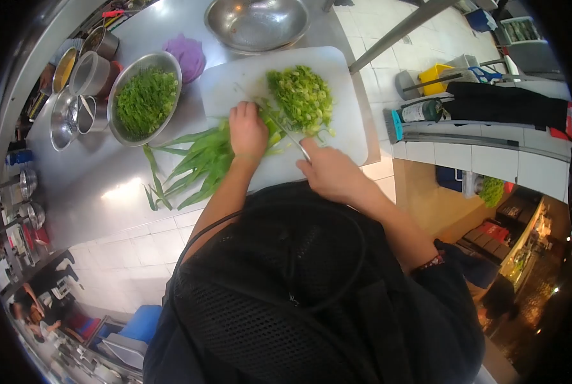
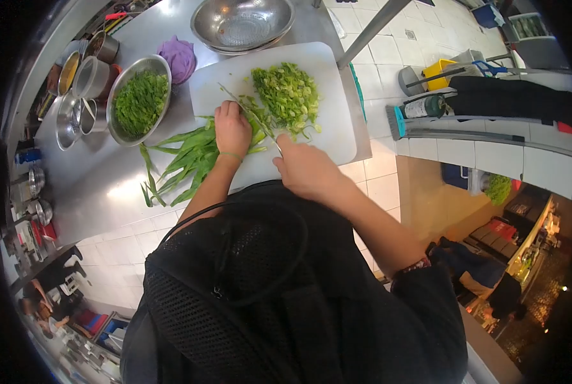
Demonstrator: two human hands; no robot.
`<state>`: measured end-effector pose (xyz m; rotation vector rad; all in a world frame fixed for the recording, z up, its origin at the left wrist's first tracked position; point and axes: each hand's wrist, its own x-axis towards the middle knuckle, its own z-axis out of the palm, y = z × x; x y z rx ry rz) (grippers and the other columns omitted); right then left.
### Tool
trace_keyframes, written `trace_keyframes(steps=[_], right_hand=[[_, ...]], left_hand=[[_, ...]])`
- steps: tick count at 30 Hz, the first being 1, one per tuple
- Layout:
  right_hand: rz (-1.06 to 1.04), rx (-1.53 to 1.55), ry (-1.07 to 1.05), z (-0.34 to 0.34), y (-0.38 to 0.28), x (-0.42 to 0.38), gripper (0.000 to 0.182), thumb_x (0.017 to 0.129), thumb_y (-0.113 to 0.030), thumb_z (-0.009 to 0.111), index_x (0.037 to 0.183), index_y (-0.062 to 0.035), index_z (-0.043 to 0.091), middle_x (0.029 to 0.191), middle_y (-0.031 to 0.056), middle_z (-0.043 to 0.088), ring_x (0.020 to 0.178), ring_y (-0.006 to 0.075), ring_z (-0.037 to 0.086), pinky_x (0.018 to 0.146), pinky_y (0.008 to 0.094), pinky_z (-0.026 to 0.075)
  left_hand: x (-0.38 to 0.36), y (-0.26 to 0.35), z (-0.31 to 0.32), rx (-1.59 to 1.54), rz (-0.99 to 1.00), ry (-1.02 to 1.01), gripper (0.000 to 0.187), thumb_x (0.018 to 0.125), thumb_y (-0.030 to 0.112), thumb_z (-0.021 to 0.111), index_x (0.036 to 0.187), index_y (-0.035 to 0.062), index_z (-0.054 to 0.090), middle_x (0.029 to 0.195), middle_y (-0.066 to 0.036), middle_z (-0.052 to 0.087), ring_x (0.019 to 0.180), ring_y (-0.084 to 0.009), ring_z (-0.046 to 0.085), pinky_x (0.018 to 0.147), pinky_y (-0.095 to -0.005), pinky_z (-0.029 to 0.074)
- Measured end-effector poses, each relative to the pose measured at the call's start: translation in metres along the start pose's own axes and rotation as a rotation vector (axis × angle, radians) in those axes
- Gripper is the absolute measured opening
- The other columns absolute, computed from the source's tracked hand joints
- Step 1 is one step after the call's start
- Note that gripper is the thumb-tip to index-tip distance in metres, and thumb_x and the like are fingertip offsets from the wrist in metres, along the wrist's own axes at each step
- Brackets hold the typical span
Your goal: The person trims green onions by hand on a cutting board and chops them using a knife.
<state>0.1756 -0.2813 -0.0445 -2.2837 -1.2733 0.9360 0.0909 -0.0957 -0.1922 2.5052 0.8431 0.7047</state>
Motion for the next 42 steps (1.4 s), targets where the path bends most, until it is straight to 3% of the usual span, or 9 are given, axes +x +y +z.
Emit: trace_keyframes(steps=[3,5,14,16,20,25,30,35,42], right_hand=[[0.069,0.081,-0.034,0.049,0.021,0.014,0.028,0.099,-0.019,0.06,0.114,0.0031,0.052,0.092,0.0326,0.068,0.092,0.0515,0.067,0.079,0.0594,0.052],[-0.064,0.136,0.178,0.072,0.042,0.046,0.026,0.097,-0.019,0.06,0.112,0.0017,0.051,0.092,0.0326,0.068,0.092,0.0518,0.067,0.08,0.0607,0.051],[0.046,0.162,0.127,0.038,0.042,0.019,0.038,0.095,-0.023,0.065,0.123,-0.0007,0.053,0.087,0.0303,0.068,0.088,0.0505,0.067,0.078,0.0602,0.051],[0.037,0.135,0.135,0.03,0.044,0.014,0.039,0.096,-0.024,0.066,0.125,-0.0017,0.053,0.087,0.0304,0.069,0.087,0.0506,0.067,0.077,0.06,0.051],[-0.003,0.068,0.162,0.006,0.018,0.004,0.04,0.097,-0.023,0.066,0.128,-0.002,0.051,0.086,0.0302,0.069,0.084,0.0507,0.068,0.075,0.0592,0.051],[-0.035,-0.019,0.058,-0.001,-0.016,-0.003,0.035,0.099,-0.02,0.062,0.125,-0.0003,0.049,0.085,0.0292,0.069,0.082,0.0504,0.068,0.074,0.0594,0.052],[0.01,-0.202,-0.071,0.005,-0.024,-0.01,0.031,0.099,-0.019,0.06,0.122,-0.0002,0.05,0.084,0.0273,0.07,0.081,0.0493,0.069,0.073,0.06,0.053],[-0.121,-0.052,0.111,0.064,0.037,0.053,0.032,0.101,-0.022,0.058,0.124,-0.0023,0.047,0.084,0.0299,0.068,0.083,0.0527,0.066,0.074,0.0604,0.051],[0.03,-0.126,-0.112,0.01,-0.007,0.007,0.032,0.1,-0.022,0.06,0.12,0.0003,0.049,0.085,0.0308,0.068,0.086,0.0522,0.066,0.075,0.0607,0.05]], left_hand=[[0.001,0.0,-0.002,-0.005,0.037,0.036,0.018,0.081,-0.004,0.061,0.099,0.0002,0.06,0.103,-0.018,0.059,0.1,-0.0401,0.055,0.089,-0.0506,0.048],[0.002,-0.001,0.0,0.005,0.017,0.008,0.019,0.082,-0.003,0.061,0.101,0.0007,0.061,0.104,-0.017,0.06,0.1,-0.04,0.055,0.09,-0.0497,0.048],[0.019,0.006,-0.016,0.214,-0.052,-0.075,0.027,0.081,0.004,0.063,0.108,0.0048,0.066,0.11,-0.012,0.065,0.103,-0.0352,0.06,0.091,-0.048,0.046],[0.03,0.005,-0.027,0.263,-0.026,-0.305,0.028,0.081,0.005,0.064,0.109,0.008,0.068,0.106,-0.009,0.066,0.101,-0.034,0.062,0.091,-0.0471,0.046],[0.023,-0.001,-0.044,0.197,0.029,-0.366,0.028,0.082,0.006,0.064,0.109,0.0096,0.069,0.104,-0.009,0.067,0.098,-0.0336,0.063,0.088,-0.0473,0.047],[-0.011,-0.009,-0.021,0.16,0.014,0.013,0.019,0.083,0.008,0.063,0.102,0.0082,0.064,0.105,-0.009,0.064,0.101,-0.0337,0.06,0.086,-0.0465,0.047],[-0.009,-0.008,-0.016,0.197,-0.02,0.0,0.02,0.082,0.008,0.066,0.102,0.0075,0.064,0.104,-0.008,0.063,0.102,-0.0325,0.06,0.088,-0.0462,0.047],[-0.007,-0.005,-0.016,0.206,-0.023,0.016,0.02,0.082,0.009,0.067,0.102,0.0077,0.064,0.104,-0.008,0.063,0.102,-0.0329,0.06,0.088,-0.0459,0.047],[-0.009,-0.009,-0.015,0.198,-0.039,-0.025,0.021,0.082,0.01,0.067,0.102,0.0085,0.064,0.105,-0.009,0.063,0.103,-0.0329,0.058,0.088,-0.0473,0.046]])
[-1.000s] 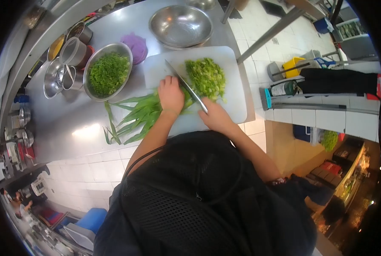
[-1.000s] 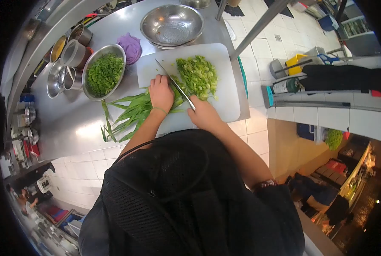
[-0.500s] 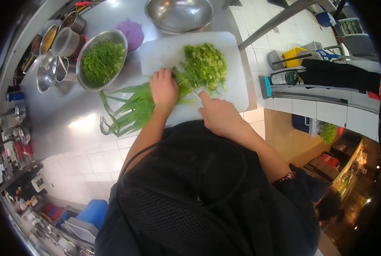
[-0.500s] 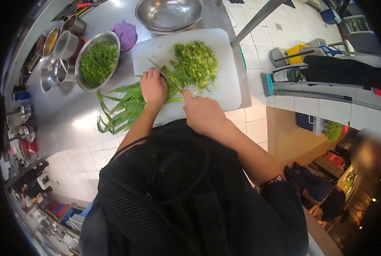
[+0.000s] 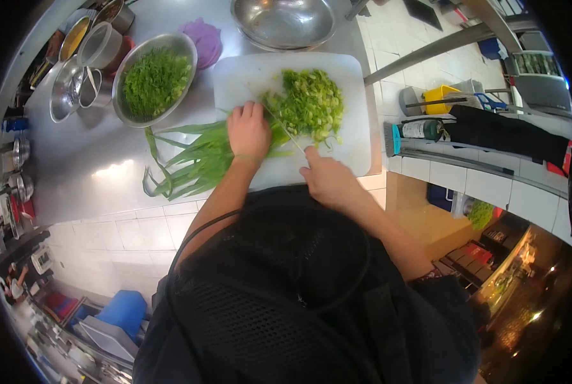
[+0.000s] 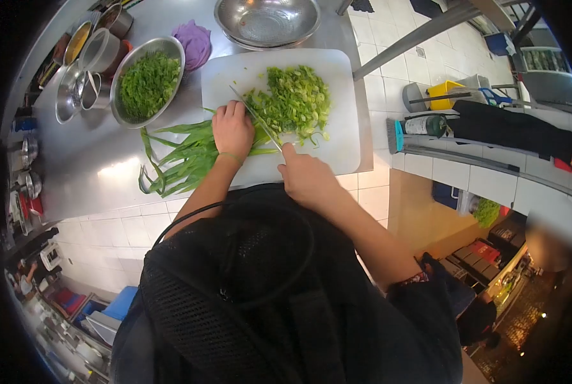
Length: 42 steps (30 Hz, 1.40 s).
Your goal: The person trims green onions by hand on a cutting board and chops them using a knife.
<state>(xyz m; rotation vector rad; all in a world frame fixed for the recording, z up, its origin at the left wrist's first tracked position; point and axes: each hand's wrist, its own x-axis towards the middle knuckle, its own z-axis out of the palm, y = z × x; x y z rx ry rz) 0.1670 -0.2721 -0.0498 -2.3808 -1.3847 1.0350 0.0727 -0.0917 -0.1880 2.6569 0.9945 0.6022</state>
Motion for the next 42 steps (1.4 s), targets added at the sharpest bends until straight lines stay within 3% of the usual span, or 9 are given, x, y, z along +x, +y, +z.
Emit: trace_keyframes(steps=[2,9,12,14,17,23,32,37,42], right_hand=[[0.012,0.057,0.147,0.054,0.031,0.028,0.03,0.098,-0.021,0.063,0.116,0.0,0.051,0.087,0.0302,0.07,0.084,0.0502,0.069,0.075,0.0607,0.053],[-0.107,0.153,0.092,-0.01,-0.005,0.022,0.028,0.1,-0.018,0.058,0.119,0.0017,0.049,0.086,0.0327,0.067,0.088,0.0536,0.066,0.078,0.063,0.049],[-0.01,0.117,0.002,0.008,0.001,0.007,0.028,0.096,-0.016,0.06,0.116,0.0027,0.051,0.088,0.0308,0.069,0.086,0.0508,0.068,0.078,0.0618,0.053],[-0.05,0.154,0.195,0.065,0.029,0.038,0.027,0.095,-0.014,0.06,0.114,0.0036,0.052,0.088,0.0317,0.069,0.088,0.0512,0.068,0.079,0.0614,0.052],[-0.085,0.118,0.196,0.057,0.028,0.076,0.027,0.095,-0.014,0.06,0.114,0.0038,0.052,0.091,0.0318,0.069,0.09,0.0516,0.067,0.08,0.0616,0.051],[-0.125,0.179,0.182,-0.017,0.009,0.019,0.027,0.096,-0.016,0.063,0.115,-0.0012,0.052,0.087,0.0299,0.067,0.085,0.0521,0.065,0.076,0.0594,0.049],[0.105,0.298,0.157,-0.016,0.009,-0.018,0.035,0.097,-0.018,0.065,0.125,-0.0002,0.052,0.088,0.0322,0.068,0.088,0.0535,0.065,0.079,0.0601,0.05],[0.117,0.331,0.181,-0.013,0.014,-0.024,0.034,0.097,-0.018,0.066,0.123,0.0005,0.052,0.086,0.0336,0.067,0.088,0.0544,0.065,0.079,0.0606,0.049],[0.072,0.354,0.186,0.001,0.015,-0.026,0.032,0.097,-0.018,0.066,0.118,0.0008,0.051,0.085,0.0341,0.067,0.087,0.0549,0.064,0.078,0.0607,0.049]], left_hand=[[-0.003,0.0,0.0,0.002,-0.002,-0.003,0.021,0.082,0.01,0.067,0.102,0.0083,0.064,0.105,-0.009,0.063,0.102,-0.0332,0.058,0.088,-0.0473,0.046],[0.0,0.002,-0.002,0.005,0.029,0.034,0.017,0.082,0.009,0.067,0.098,0.0071,0.062,0.103,-0.009,0.063,0.102,-0.0335,0.06,0.088,-0.0462,0.048],[-0.001,0.001,0.001,0.002,0.015,0.06,0.017,0.082,0.008,0.067,0.099,0.0072,0.062,0.103,-0.009,0.063,0.102,-0.0334,0.059,0.088,-0.0462,0.048],[-0.004,-0.001,0.002,0.013,0.021,0.064,0.017,0.083,0.008,0.067,0.099,0.0073,0.062,0.102,-0.009,0.063,0.102,-0.0334,0.059,0.088,-0.0462,0.048],[-0.003,-0.001,0.003,0.023,0.02,0.006,0.021,0.081,0.008,0.067,0.102,0.0072,0.063,0.104,-0.01,0.063,0.102,-0.0342,0.059,0.089,-0.0477,0.048],[-0.003,0.001,-0.001,-0.023,-0.002,0.042,0.022,0.082,0.006,0.065,0.104,0.007,0.064,0.105,-0.01,0.062,0.101,-0.034,0.058,0.088,-0.0476,0.048],[0.014,0.001,-0.037,-0.05,0.061,-0.086,0.024,0.083,0.003,0.06,0.106,0.0062,0.066,0.103,-0.011,0.065,0.099,-0.0347,0.06,0.088,-0.0469,0.047],[-0.003,0.017,-0.029,-0.135,0.15,0.097,0.029,0.08,0.005,0.062,0.109,0.0082,0.065,0.11,-0.011,0.062,0.105,-0.0342,0.058,0.091,-0.0484,0.044],[-0.017,0.009,-0.018,0.001,0.271,0.034,0.032,0.077,0.004,0.065,0.109,0.0103,0.062,0.115,-0.009,0.059,0.109,-0.0323,0.056,0.093,-0.0483,0.042]])
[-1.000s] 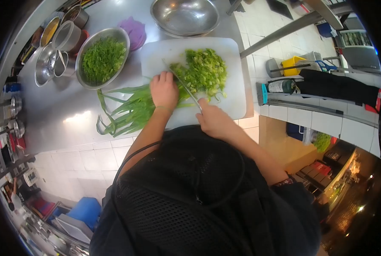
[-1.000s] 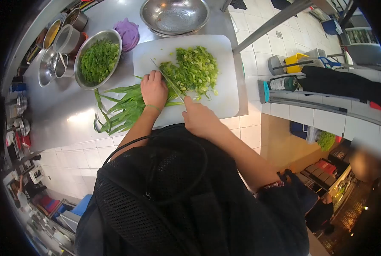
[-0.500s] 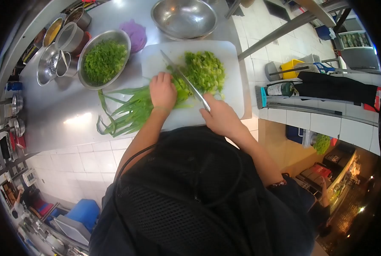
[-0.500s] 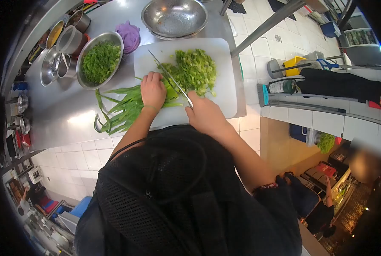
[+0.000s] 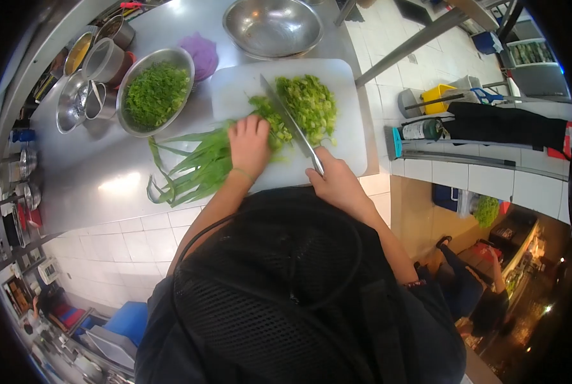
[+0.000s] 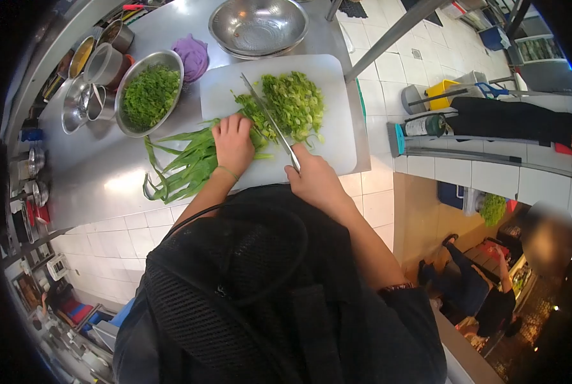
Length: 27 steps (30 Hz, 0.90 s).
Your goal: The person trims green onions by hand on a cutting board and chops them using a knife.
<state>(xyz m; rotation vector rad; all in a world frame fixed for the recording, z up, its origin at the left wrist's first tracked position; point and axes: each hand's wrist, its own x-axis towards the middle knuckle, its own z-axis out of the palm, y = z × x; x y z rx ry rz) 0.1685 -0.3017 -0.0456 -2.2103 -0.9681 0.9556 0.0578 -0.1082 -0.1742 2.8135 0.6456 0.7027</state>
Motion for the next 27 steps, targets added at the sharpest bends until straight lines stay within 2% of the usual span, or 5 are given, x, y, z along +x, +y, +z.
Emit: trace_keyframes(steps=[4,7,14,19,27], right_hand=[[0.041,-0.035,-0.037,0.0,-0.007,-0.003,0.031,0.097,-0.017,0.066,0.116,0.001,0.05,0.084,0.0336,0.067,0.086,0.0547,0.064,0.077,0.0605,0.049],[0.03,-0.044,-0.073,-0.001,-0.01,-0.002,0.03,0.097,-0.017,0.066,0.116,0.0007,0.051,0.084,0.0333,0.067,0.086,0.0542,0.065,0.077,0.0608,0.049],[-0.14,-0.179,-0.099,0.013,-0.016,0.013,0.029,0.098,-0.017,0.064,0.115,0.0017,0.05,0.087,0.032,0.068,0.085,0.0532,0.066,0.077,0.0614,0.051],[-0.097,-0.255,-0.151,0.009,-0.036,0.009,0.029,0.099,-0.017,0.062,0.114,0.0036,0.048,0.086,0.0326,0.068,0.085,0.0529,0.067,0.078,0.0618,0.051],[-0.062,-0.28,-0.19,0.013,-0.043,0.013,0.03,0.1,-0.019,0.059,0.116,0.0028,0.046,0.086,0.0324,0.068,0.084,0.0531,0.067,0.077,0.0622,0.052]], left_hand=[[0.005,-0.008,0.002,0.08,-0.077,-0.034,0.034,0.076,0.003,0.066,0.109,0.0112,0.06,0.116,-0.008,0.058,0.11,-0.0318,0.055,0.093,-0.048,0.04],[0.002,-0.009,0.009,-0.004,-0.18,-0.03,0.033,0.078,0.003,0.065,0.108,0.0114,0.059,0.114,-0.009,0.058,0.109,-0.0322,0.056,0.091,-0.0478,0.041],[0.003,-0.009,0.012,-0.056,-0.233,-0.025,0.026,0.077,-0.001,0.064,0.1,0.0107,0.058,0.104,-0.008,0.059,0.105,-0.0321,0.057,0.088,-0.0457,0.04],[0.003,-0.011,0.015,-0.056,-0.242,0.03,0.023,0.077,-0.001,0.063,0.098,0.0077,0.058,0.103,-0.009,0.059,0.103,-0.0321,0.057,0.088,-0.0454,0.04],[0.004,-0.011,0.012,-0.109,-0.295,-0.018,0.02,0.077,0.002,0.065,0.095,0.0083,0.057,0.101,-0.009,0.058,0.1,-0.0315,0.056,0.086,-0.0452,0.04]])
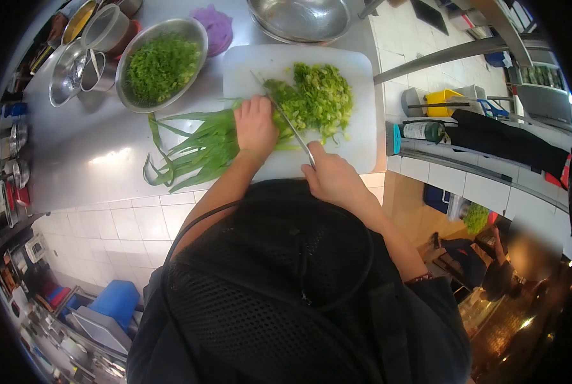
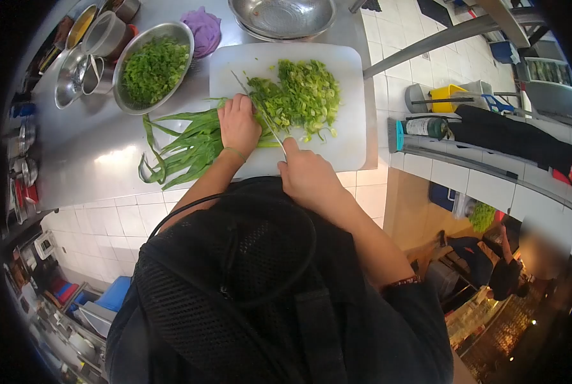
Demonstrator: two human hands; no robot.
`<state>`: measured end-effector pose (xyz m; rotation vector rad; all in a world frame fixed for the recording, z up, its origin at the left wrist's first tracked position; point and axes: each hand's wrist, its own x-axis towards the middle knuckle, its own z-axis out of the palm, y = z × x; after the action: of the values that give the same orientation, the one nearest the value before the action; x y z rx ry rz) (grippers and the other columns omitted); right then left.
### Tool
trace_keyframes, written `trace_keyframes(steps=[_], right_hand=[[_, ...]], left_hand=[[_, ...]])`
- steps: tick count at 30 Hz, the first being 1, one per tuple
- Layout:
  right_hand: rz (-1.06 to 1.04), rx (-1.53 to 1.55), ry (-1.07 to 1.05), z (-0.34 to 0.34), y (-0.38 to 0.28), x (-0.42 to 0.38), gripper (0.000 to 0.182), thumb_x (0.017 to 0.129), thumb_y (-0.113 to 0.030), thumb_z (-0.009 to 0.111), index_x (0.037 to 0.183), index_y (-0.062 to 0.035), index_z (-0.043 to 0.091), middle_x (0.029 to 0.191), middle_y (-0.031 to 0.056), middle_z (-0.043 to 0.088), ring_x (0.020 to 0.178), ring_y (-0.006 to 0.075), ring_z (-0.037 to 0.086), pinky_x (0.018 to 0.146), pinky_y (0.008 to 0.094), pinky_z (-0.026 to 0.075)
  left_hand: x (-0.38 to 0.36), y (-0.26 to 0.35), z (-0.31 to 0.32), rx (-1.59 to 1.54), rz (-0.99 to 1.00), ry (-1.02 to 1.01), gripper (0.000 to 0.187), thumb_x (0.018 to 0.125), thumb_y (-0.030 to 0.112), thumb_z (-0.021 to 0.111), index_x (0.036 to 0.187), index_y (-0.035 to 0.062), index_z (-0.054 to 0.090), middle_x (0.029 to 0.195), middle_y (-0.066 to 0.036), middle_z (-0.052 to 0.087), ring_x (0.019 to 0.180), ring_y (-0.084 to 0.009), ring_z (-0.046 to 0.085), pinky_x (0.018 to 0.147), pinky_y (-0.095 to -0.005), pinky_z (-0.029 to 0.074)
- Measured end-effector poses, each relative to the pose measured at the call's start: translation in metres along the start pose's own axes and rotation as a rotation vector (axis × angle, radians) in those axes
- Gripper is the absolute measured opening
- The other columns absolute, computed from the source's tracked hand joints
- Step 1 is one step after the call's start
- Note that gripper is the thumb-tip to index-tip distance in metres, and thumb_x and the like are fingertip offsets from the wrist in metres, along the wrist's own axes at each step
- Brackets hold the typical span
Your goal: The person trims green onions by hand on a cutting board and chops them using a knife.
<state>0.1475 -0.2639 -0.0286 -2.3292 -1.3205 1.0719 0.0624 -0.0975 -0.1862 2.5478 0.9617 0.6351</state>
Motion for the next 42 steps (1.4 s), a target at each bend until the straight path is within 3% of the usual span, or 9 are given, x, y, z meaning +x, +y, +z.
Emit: trace_keyframes(steps=[9,14,16,20,22,27,33,35,42], right_hand=[[0.038,0.037,-0.031,0.016,0.022,0.024,0.03,0.1,-0.018,0.057,0.12,0.0012,0.045,0.092,0.0317,0.069,0.09,0.0533,0.067,0.082,0.0626,0.051],[-0.041,0.125,0.185,0.067,0.055,0.059,0.028,0.098,-0.018,0.062,0.114,0.0003,0.049,0.089,0.0336,0.066,0.087,0.0538,0.065,0.078,0.0611,0.048],[-0.049,0.131,0.154,0.051,0.051,0.069,0.028,0.097,-0.017,0.063,0.113,0.0011,0.05,0.089,0.0336,0.067,0.089,0.0536,0.065,0.079,0.0614,0.05],[-0.061,0.106,0.13,0.007,0.019,0.049,0.029,0.096,-0.017,0.064,0.112,0.0029,0.05,0.09,0.0344,0.068,0.09,0.0536,0.066,0.081,0.0619,0.051],[-0.062,0.099,0.108,0.001,0.011,0.033,0.029,0.097,-0.017,0.063,0.113,0.0033,0.05,0.091,0.0348,0.068,0.091,0.0541,0.066,0.081,0.0621,0.051],[0.021,0.074,-0.002,-0.011,-0.009,0.013,0.03,0.098,-0.016,0.062,0.114,0.0044,0.048,0.093,0.0358,0.068,0.092,0.0557,0.066,0.082,0.063,0.05],[-0.015,0.116,0.104,0.057,0.033,0.046,0.029,0.1,-0.017,0.059,0.116,0.0037,0.046,0.086,0.0363,0.065,0.087,0.0563,0.064,0.077,0.0605,0.049],[-0.035,0.169,0.154,0.067,0.048,0.072,0.029,0.096,-0.015,0.062,0.114,0.0047,0.051,0.093,0.0367,0.067,0.092,0.0548,0.066,0.084,0.0621,0.051],[-0.004,0.183,0.007,-0.003,0.012,0.021,0.027,0.095,-0.015,0.064,0.11,0.0059,0.053,0.093,0.0362,0.068,0.091,0.0546,0.066,0.083,0.0616,0.051]], left_hand=[[0.001,-0.001,0.002,0.038,0.035,0.004,0.019,0.078,0.002,0.066,0.095,0.0085,0.06,0.104,-0.009,0.059,0.101,-0.0323,0.056,0.088,-0.0453,0.04],[0.005,0.001,0.003,0.055,0.005,0.012,0.02,0.077,0.002,0.066,0.095,0.0093,0.059,0.103,-0.009,0.058,0.102,-0.0321,0.056,0.088,-0.0454,0.04],[0.001,-0.003,0.001,0.075,0.009,-0.123,0.019,0.086,0.007,0.064,0.104,0.0081,0.06,0.112,-0.01,0.059,0.107,-0.0326,0.055,0.091,-0.0466,0.04],[-0.001,-0.002,0.001,0.06,-0.012,-0.146,0.018,0.086,0.006,0.063,0.103,0.0079,0.06,0.112,-0.01,0.059,0.107,-0.0327,0.055,0.091,-0.047,0.04],[0.0,-0.002,0.006,0.025,0.023,0.005,0.019,0.08,0.002,0.065,0.095,0.0089,0.058,0.103,-0.009,0.058,0.102,-0.0324,0.055,0.087,-0.0451,0.039],[-0.001,-0.002,0.005,0.005,0.018,0.032,0.017,0.081,0.002,0.065,0.097,0.007,0.059,0.104,-0.01,0.058,0.101,-0.0331,0.055,0.087,-0.0457,0.04],[-0.004,-0.005,0.007,0.014,-0.001,-0.004,0.019,0.081,0.002,0.065,0.098,0.0066,0.059,0.105,-0.011,0.058,0.102,-0.0337,0.055,0.087,-0.0462,0.04],[0.004,-0.003,0.006,0.015,0.011,0.024,0.019,0.08,0.002,0.065,0.097,0.0068,0.059,0.105,-0.011,0.058,0.102,-0.0336,0.056,0.088,-0.0462,0.04],[-0.001,-0.001,0.003,-0.009,0.026,-0.029,0.021,0.077,-0.001,0.065,0.095,0.008,0.058,0.103,-0.011,0.057,0.102,-0.0344,0.055,0.088,-0.0465,0.04]])
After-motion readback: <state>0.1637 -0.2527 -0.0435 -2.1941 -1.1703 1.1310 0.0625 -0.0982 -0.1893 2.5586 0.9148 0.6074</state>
